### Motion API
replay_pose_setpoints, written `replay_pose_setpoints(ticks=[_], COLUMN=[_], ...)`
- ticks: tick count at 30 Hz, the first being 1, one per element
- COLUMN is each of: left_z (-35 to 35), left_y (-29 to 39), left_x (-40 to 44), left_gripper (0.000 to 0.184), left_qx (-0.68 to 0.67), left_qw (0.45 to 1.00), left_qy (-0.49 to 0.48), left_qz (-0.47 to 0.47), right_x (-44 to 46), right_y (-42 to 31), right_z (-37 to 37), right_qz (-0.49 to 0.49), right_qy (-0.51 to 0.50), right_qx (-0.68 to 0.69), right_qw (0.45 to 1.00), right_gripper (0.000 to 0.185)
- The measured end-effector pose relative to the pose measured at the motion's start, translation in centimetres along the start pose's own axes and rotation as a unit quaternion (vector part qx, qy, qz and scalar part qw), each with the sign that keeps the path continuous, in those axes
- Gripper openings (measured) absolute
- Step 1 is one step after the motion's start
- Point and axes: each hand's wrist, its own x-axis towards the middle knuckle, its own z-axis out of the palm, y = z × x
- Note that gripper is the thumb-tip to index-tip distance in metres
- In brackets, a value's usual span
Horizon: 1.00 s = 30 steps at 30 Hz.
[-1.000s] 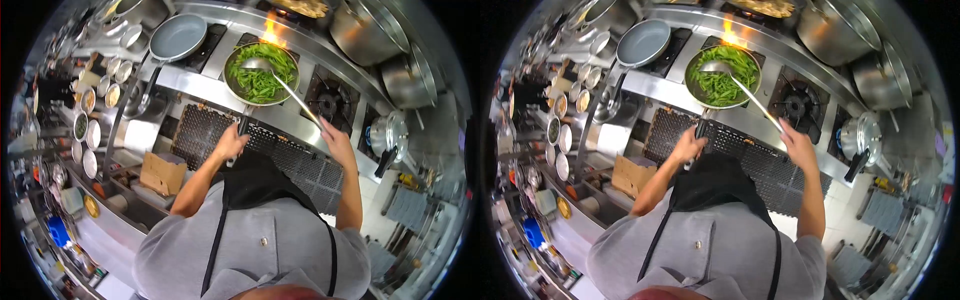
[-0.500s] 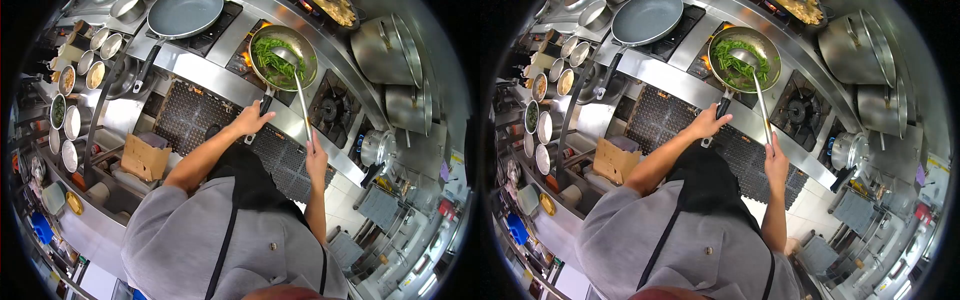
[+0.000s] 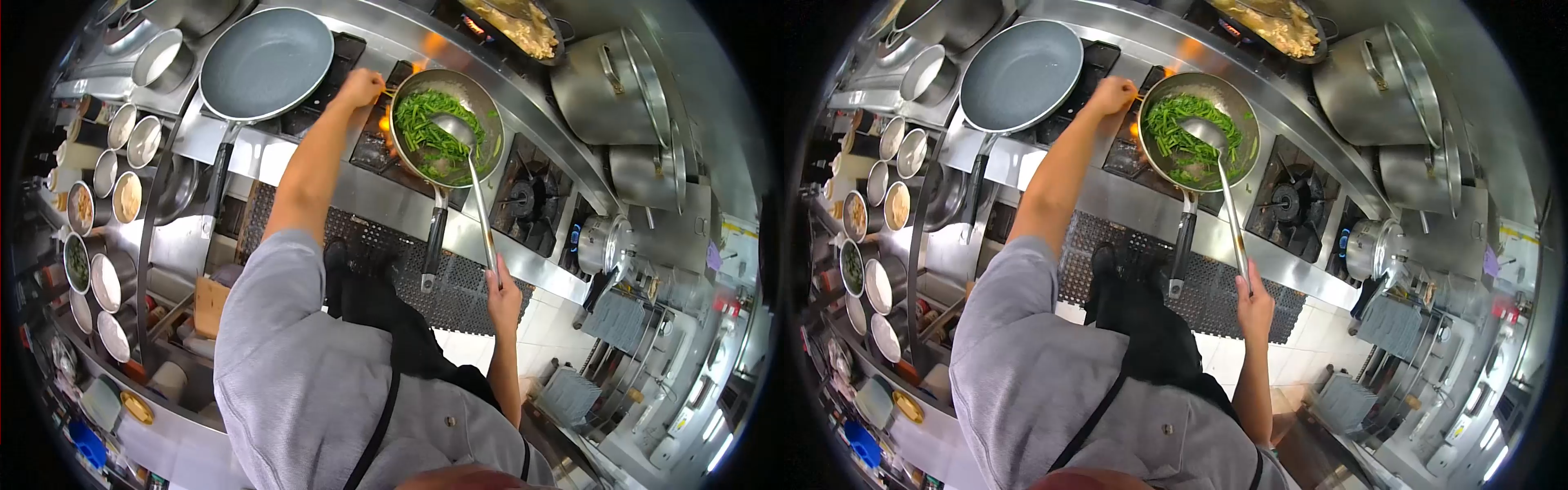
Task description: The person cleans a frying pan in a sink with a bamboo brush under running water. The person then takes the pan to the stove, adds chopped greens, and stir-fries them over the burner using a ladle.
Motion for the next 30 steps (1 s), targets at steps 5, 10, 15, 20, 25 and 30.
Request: replay_pose_setpoints(ticks=[5, 10, 15, 20, 25, 30], left_z=[-8.8, -11.4, -4.5, 7.0, 6.1, 9.7], left_y=[9.4, 17.6, 20.5, 27.3, 29.7, 24.5], left_x=[-5.4, -6.7, -21.1, -27.6, -31.4, -29.9], left_gripper=[0.023, 0.029, 0.029, 0.037, 0.016, 0.009], left_qx=[-0.113, -0.089, -0.214, -0.574, -0.409, -0.309], left_qw=[0.975, 0.99, 0.94, 0.717, 0.837, 0.911], left_qy=[0.19, 0.104, 0.245, -0.094, -0.099, -0.11], left_qz=[-0.028, 0.038, -0.103, -0.384, -0.35, -0.25], right_x=[-0.5, -0.7, -2.3, 3.5, 3.4, 6.9], right_y=[1.9, 3.2, 5.6, 6.7, 11.0, 9.7], right_z=[0.5, 0.9, -0.5, 1.2, -4.6, -4.4], right_qz=[-0.041, -0.009, 0.05, -0.119, -0.233, -0.213], right_qy=[0.007, -0.007, -0.026, 0.013, -0.087, -0.117], right_qx=[0.057, 0.127, 0.182, 0.162, -0.054, 0.009], right_qw=[0.998, 0.992, 0.982, 0.98, 0.967, 0.97], right_gripper=[0.044, 0.044, 0.044, 0.045, 0.049, 0.046])
